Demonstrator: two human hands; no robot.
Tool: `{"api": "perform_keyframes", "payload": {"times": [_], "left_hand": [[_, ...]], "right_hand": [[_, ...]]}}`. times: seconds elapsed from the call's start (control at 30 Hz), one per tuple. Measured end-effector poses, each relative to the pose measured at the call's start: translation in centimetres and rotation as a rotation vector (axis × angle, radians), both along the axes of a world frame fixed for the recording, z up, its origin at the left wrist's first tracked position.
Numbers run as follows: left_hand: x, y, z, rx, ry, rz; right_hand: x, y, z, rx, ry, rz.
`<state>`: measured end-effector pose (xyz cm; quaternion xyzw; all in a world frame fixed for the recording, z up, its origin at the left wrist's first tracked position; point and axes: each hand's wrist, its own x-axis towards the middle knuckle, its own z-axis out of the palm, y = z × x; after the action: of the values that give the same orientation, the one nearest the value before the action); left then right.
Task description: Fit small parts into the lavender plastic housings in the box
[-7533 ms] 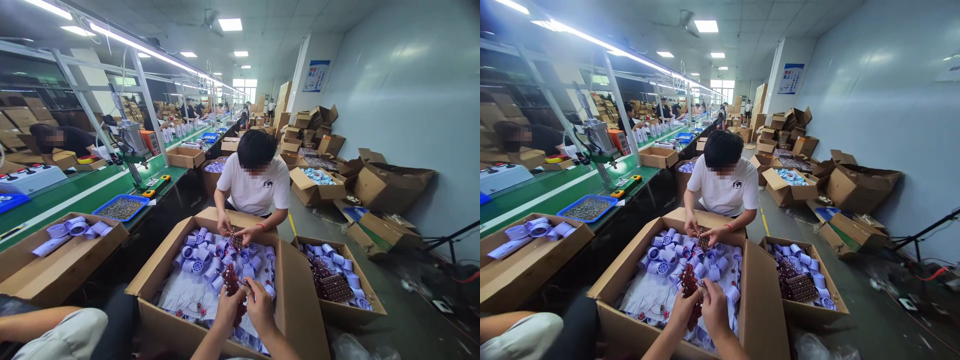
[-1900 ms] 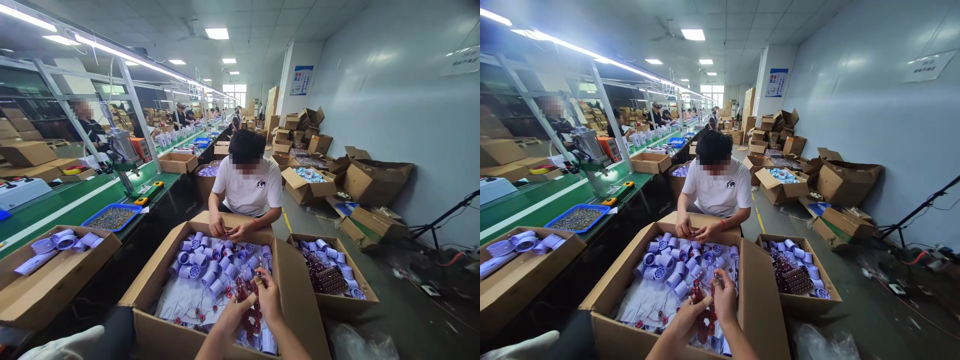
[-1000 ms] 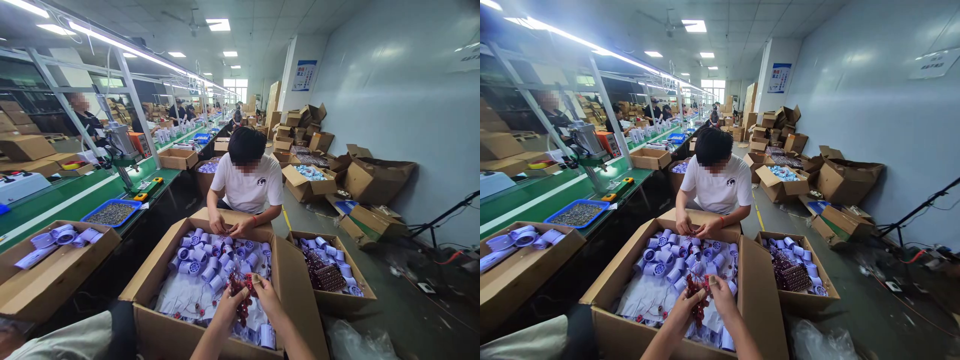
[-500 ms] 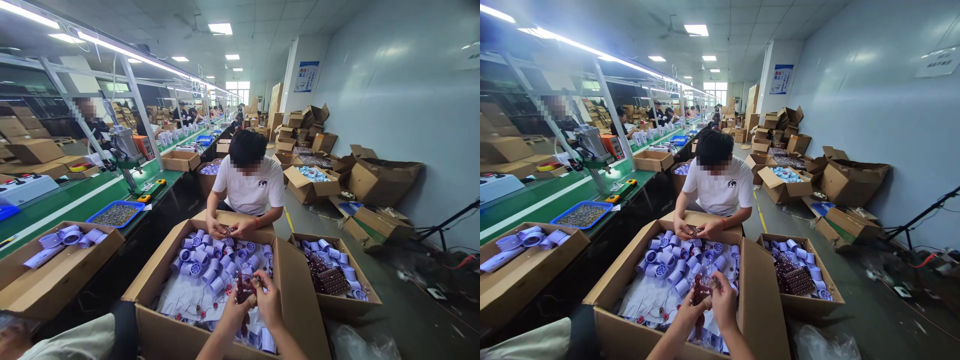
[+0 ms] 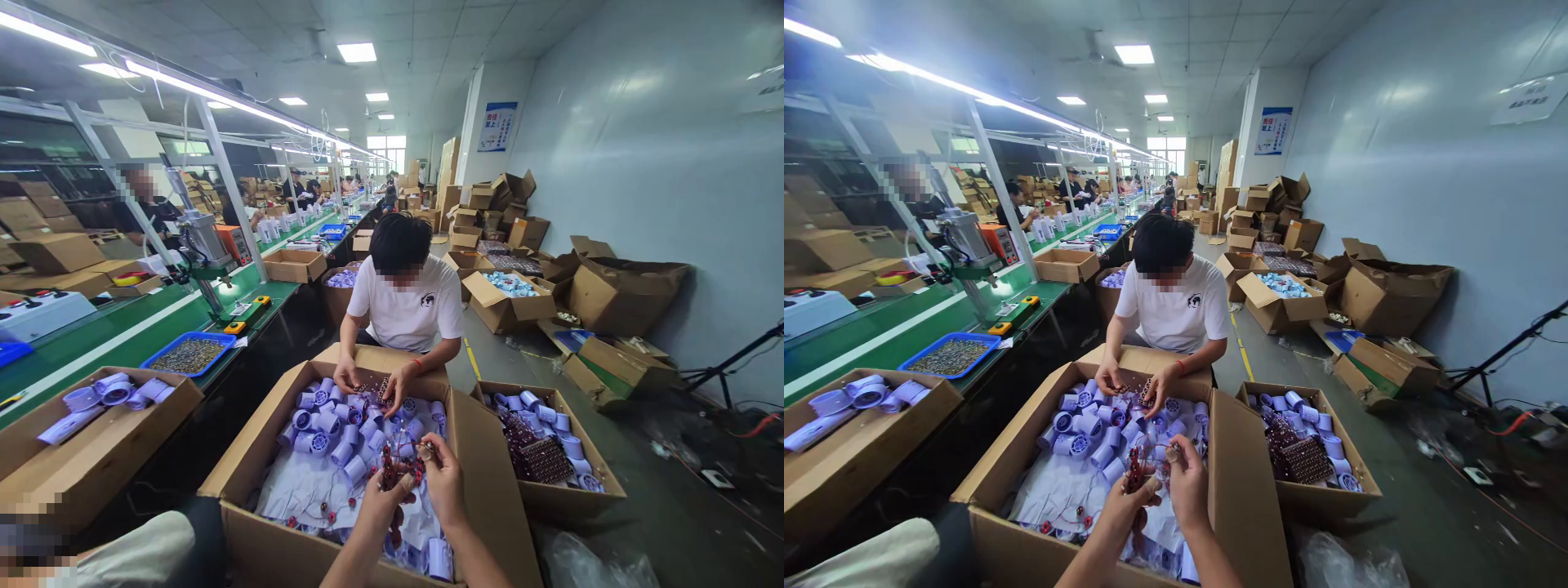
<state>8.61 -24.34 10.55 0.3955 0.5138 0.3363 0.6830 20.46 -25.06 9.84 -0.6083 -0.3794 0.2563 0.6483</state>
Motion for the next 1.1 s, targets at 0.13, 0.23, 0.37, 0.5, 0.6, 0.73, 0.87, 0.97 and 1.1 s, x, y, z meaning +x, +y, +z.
{"api": "perform_keyframes", "payload": {"times": [0.13,0.23,0.37,0.5,0.6,0.73,0.87,0.97,1.1], "left_hand": [[0.5,-0.1,0.4,0.013,-0.019,-0.027],[0.8,0.1,0.4,0.019,0.012,-0.014],[1.0,0.4,-0.1,-0.026,0.045,0.017],[1.2,0.2,-0.5,-0.02,0.052,0.039],[1.5,0.0,-0.7,-0.021,0.042,0.054],[1.5,0.3,-1.0,-0.063,0.02,0.052],[0.8,1.0,-0.9,-0.094,-0.011,0.049],[-0.1,1.2,-0.3,-0.116,-0.13,0.05],[-1.0,1.3,0.6,-0.202,-0.316,0.065]], "right_hand": [[-0.8,0.0,-0.9,-0.044,0.086,0.063],[-1.6,0.1,-1.4,-0.066,0.201,0.07],[-2.3,0.2,-1.8,-0.081,0.295,0.096],[-2.7,-0.1,-1.8,-0.082,0.347,0.095],[-2.7,-0.6,-1.6,-0.076,0.21,0.074],[-2.2,-1.1,-1.4,0.025,-0.078,0.033],[-1.6,-0.8,-1.3,0.048,-0.201,0.063],[-0.7,0.1,-1.1,-0.047,-0.156,0.05],[0.4,1.0,-0.9,-0.082,-0.261,-0.07]]}}
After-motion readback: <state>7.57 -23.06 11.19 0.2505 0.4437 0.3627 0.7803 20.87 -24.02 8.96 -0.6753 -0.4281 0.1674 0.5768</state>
